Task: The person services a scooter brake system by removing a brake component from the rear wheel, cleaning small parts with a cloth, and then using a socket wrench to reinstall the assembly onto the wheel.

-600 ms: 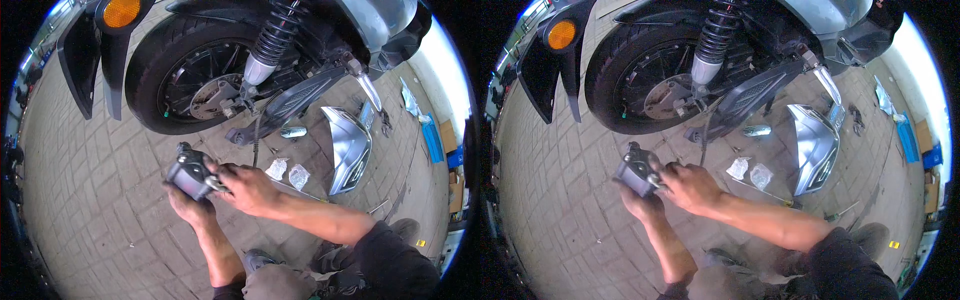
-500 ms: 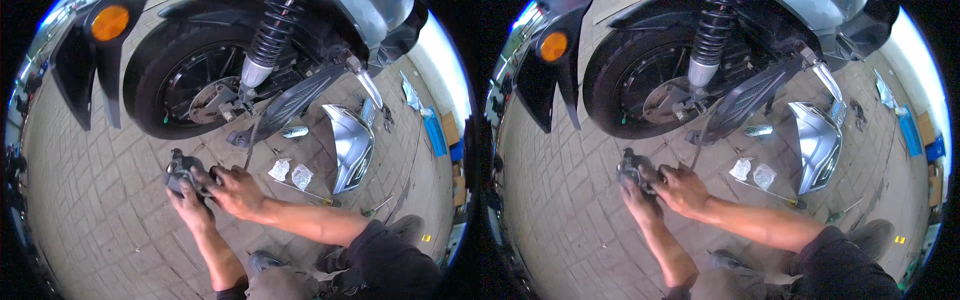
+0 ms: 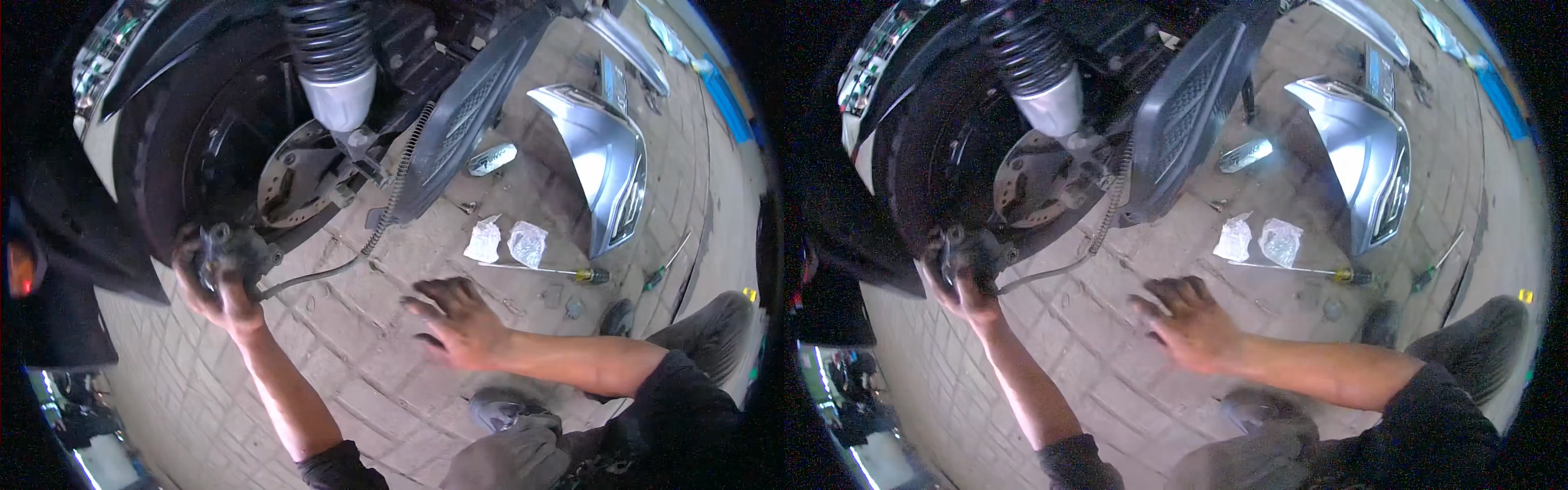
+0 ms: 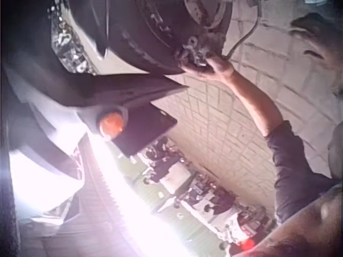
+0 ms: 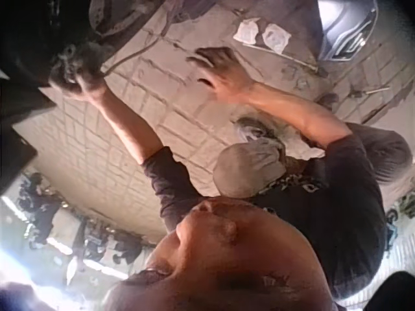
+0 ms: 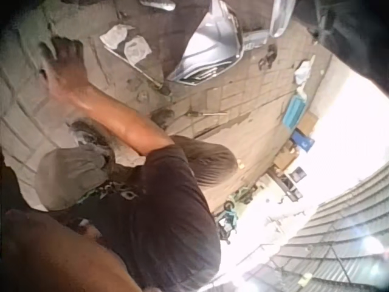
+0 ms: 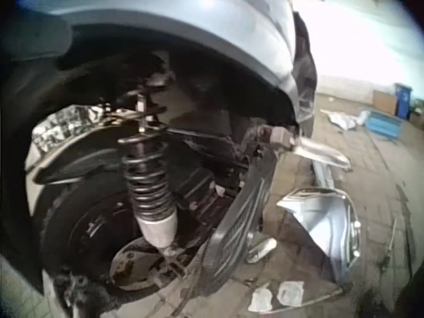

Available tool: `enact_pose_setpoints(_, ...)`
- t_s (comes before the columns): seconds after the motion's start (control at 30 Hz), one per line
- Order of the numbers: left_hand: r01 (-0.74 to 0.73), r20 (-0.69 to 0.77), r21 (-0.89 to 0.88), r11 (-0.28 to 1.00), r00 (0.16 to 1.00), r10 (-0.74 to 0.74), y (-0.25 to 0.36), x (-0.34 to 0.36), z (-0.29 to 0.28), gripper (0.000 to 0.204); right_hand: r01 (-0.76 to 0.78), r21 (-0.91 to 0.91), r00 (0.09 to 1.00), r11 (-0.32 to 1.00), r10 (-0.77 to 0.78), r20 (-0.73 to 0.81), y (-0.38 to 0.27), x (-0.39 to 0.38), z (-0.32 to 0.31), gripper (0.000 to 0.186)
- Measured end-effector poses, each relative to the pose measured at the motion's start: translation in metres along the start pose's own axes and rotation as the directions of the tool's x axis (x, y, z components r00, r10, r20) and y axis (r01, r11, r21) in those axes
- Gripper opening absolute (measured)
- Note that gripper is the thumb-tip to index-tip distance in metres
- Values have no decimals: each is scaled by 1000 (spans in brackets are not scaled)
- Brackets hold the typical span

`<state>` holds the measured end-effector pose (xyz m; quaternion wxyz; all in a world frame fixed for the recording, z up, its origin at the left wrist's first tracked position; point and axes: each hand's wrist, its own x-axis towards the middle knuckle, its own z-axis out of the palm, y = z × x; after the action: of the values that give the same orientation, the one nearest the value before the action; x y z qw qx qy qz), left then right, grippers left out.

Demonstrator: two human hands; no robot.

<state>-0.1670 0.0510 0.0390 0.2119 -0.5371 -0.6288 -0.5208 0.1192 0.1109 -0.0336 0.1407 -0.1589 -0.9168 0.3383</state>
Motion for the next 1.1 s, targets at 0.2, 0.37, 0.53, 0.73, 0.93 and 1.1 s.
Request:
enact_pose_setpoints(0.2,-50,-95,169,984,993,67,5,6,32,38,-232,-209,866,950,300,401,61,-74,38,62)
enact_pose_setpoints(0.37,-596,195,637,489,738,645,-24,29,24,45,-91,-410,781,907,320,536,86,-103,58,68)
enact_pose_setpoints(0.53,-685,353,684,251,611,708,-7,44,36,53,14,-404,790,915,238,565,95,-112,54,71)
enact_pose_setpoints(0.73,-659,400,742,126,585,705,-19,39,30,62,18,-394,790,919,228,569,103,-116,54,73)
enact_pose_setpoints(0.93,-672,443,734,103,588,677,-16,35,26,68,47,-371,758,927,208,617,107,-112,47,68)
enact_pose_setpoints(1.1,-619,541,769,-162,495,680,-29,36,12,61,37,-362,751,932,213,626,108,-112,46,70)
